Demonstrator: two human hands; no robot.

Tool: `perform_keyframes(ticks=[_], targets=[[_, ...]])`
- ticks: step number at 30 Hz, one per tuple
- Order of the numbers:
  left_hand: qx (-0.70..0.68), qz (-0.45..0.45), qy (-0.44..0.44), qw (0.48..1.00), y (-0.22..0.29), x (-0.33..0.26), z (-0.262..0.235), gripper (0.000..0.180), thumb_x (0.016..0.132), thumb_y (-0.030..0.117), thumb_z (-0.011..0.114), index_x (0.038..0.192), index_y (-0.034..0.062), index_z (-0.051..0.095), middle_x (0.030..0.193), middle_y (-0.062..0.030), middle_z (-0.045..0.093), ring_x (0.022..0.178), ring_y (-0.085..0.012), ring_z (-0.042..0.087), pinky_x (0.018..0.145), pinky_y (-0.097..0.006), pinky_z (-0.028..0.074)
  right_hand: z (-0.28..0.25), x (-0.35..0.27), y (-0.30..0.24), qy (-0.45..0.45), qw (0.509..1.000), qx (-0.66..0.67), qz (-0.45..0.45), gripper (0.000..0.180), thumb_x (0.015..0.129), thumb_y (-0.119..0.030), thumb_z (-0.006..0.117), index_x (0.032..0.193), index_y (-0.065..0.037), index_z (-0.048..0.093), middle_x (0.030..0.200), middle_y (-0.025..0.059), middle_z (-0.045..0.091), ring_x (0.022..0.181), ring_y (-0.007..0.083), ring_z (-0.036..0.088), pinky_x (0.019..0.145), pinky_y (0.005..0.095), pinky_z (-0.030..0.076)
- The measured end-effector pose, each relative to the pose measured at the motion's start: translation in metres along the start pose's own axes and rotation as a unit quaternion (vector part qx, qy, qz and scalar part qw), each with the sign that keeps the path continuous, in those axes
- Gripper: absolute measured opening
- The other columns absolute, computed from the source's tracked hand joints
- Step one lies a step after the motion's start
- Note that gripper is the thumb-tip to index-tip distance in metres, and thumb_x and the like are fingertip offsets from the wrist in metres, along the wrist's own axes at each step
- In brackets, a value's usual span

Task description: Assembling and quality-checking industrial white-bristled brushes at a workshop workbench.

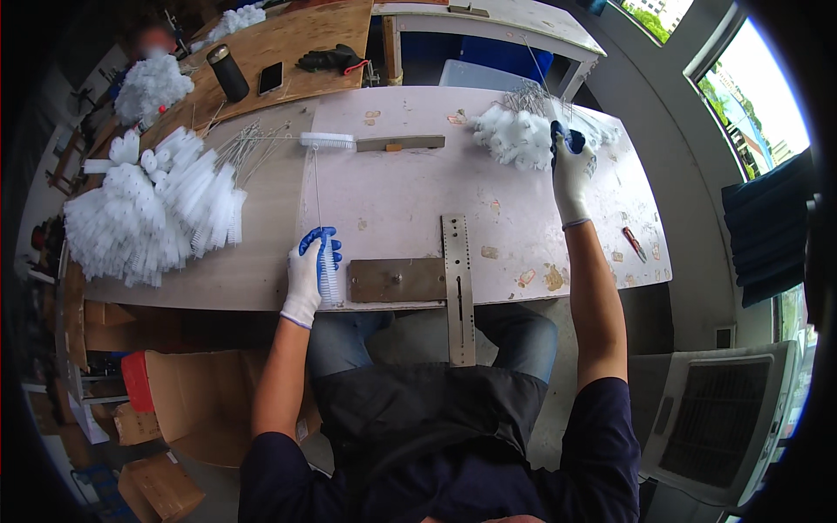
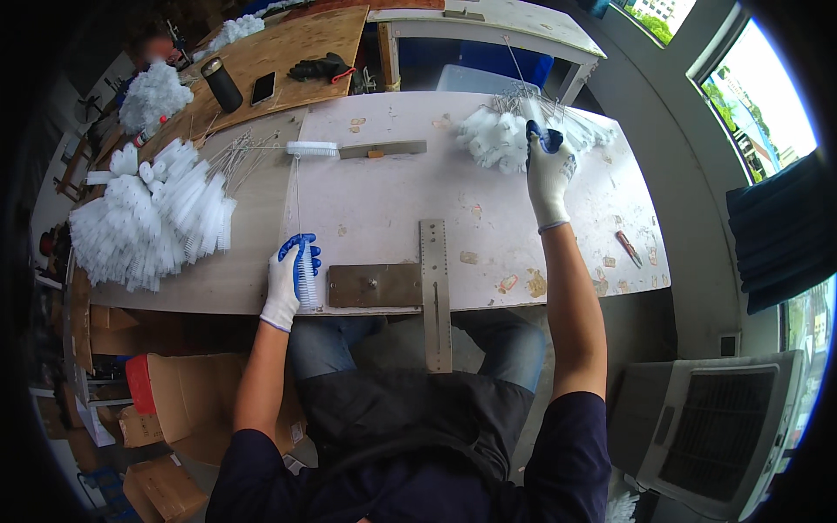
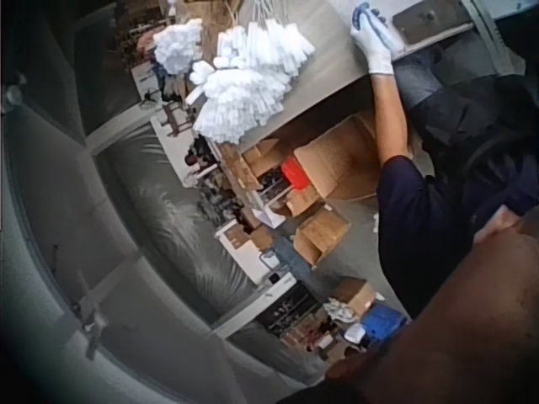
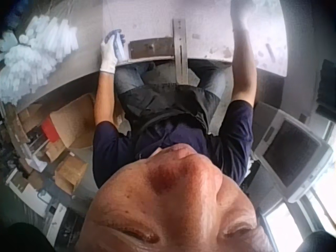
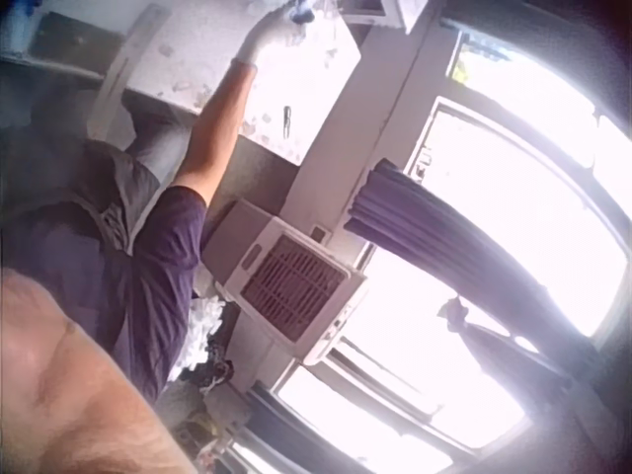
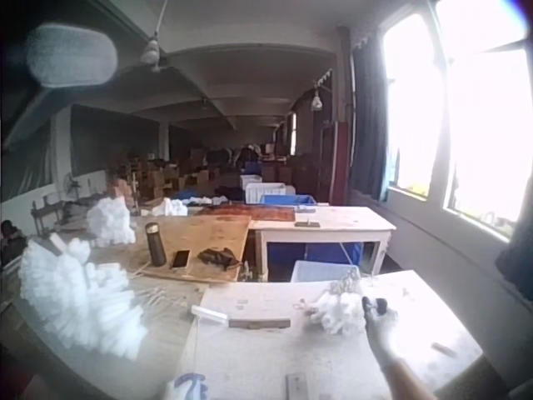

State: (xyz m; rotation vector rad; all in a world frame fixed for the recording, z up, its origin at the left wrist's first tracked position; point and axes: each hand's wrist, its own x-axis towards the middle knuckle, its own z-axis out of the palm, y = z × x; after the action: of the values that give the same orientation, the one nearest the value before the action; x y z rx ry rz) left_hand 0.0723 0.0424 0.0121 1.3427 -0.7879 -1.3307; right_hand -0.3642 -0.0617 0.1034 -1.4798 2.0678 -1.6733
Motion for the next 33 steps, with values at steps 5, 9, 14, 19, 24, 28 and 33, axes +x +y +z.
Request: perform_keyframes(ticks=[5, 9, 14, 19, 24, 28, 33], targets=[[-0.056, -0.025, -0.025, 0.998, 0.000, 0.002, 0.005, 0.025, 0.096, 0.016, 0.052, 0.108, 0.0033, 0.069, 0.087, -0.0097, 0.070, 0.067, -0.0164, 0.065, 0.061, -0.029, 0.054, 0.008, 0.035, 0.019, 0.065, 0.973, -0.187, -0.117, 0.037, 0.088, -0.032, 0.068, 0.105, 0.002, 0.065, 0.093, 0.0196, 0.068, 0.079, 0.0292, 0.066, 0.072, 0.0378, 0.051], [-0.137, -0.053, -0.105, 0.983, 0.001, 0.007, 0.028, 0.030, 0.098, 0.014, 0.049, 0.118, -0.0021, 0.063, 0.098, -0.0139, 0.069, 0.080, -0.0228, 0.068, 0.070, -0.035, 0.057, -0.010, -0.050, -0.020, 0.004, 0.980, -0.016, -0.197, 0.022, 0.089, -0.011, 0.068, 0.107, 0.001, 0.064, 0.091, 0.0151, 0.067, 0.072, 0.0228, 0.064, 0.068, 0.0332, 0.051], [-0.188, -0.079, -0.128, 0.971, -0.006, 0.020, 0.063, 0.034, 0.098, 0.011, 0.044, 0.125, -0.0052, 0.057, 0.109, -0.0197, 0.065, 0.092, -0.0303, 0.067, 0.083, -0.043, 0.057, 0.037, -0.191, -0.070, -0.441, 0.897, 0.016, -0.005, 0.033, 0.086, -0.034, 0.070, 0.092, -0.002, 0.069, 0.081, 0.0144, 0.070, 0.071, 0.0265, 0.068, 0.068, 0.0358, 0.051], [-0.196, -0.076, -0.041, 0.977, -0.001, 0.020, 0.101, 0.028, 0.093, 0.006, 0.053, 0.116, -0.0068, 0.062, 0.100, -0.0188, 0.068, 0.083, -0.0307, 0.068, 0.074, -0.041, 0.059, 0.085, -0.210, -0.061, -0.497, 0.868, 0.015, 0.006, 0.037, 0.086, -0.031, 0.068, 0.102, 0.003, 0.070, 0.093, 0.0172, 0.072, 0.084, 0.0250, 0.069, 0.079, 0.0357, 0.053], [-0.056, -0.068, -0.061, 0.994, 0.009, 0.023, 0.107, 0.021, 0.090, 0.006, 0.060, 0.108, -0.0023, 0.068, 0.096, -0.0124, 0.070, 0.080, -0.0227, 0.069, 0.066, -0.035, 0.058, 0.080, -0.195, -0.072, -0.505, 0.858, 0.013, 0.093, 0.034, 0.086, -0.020, 0.068, 0.108, 0.006, 0.068, 0.094, 0.0188, 0.072, 0.086, 0.0237, 0.070, 0.080, 0.0335, 0.053], [0.018, -0.056, -0.091, 0.994, 0.014, 0.038, 0.108, 0.021, 0.089, 0.008, 0.065, 0.107, -0.0022, 0.069, 0.094, -0.0098, 0.071, 0.079, -0.0183, 0.069, 0.066, -0.032, 0.057, 0.086, -0.190, -0.049, -0.513, 0.847, 0.058, 0.126, 0.030, 0.086, -0.019, 0.067, 0.104, 0.006, 0.069, 0.089, 0.0179, 0.072, 0.082, 0.0232, 0.070, 0.078, 0.0341, 0.053], [0.154, -0.010, -0.069, 0.986, -0.001, 0.045, 0.106, 0.027, 0.085, 0.011, 0.071, 0.108, -0.0022, 0.069, 0.098, -0.0082, 0.071, 0.082, -0.0147, 0.067, 0.069, -0.029, 0.055, 0.080, -0.191, -0.053, -0.502, 0.848, 0.075, 0.156, 0.025, 0.087, -0.021, 0.067, 0.096, 0.002, 0.071, 0.087, 0.0165, 0.072, 0.080, 0.0247, 0.070, 0.075, 0.0359, 0.052]])
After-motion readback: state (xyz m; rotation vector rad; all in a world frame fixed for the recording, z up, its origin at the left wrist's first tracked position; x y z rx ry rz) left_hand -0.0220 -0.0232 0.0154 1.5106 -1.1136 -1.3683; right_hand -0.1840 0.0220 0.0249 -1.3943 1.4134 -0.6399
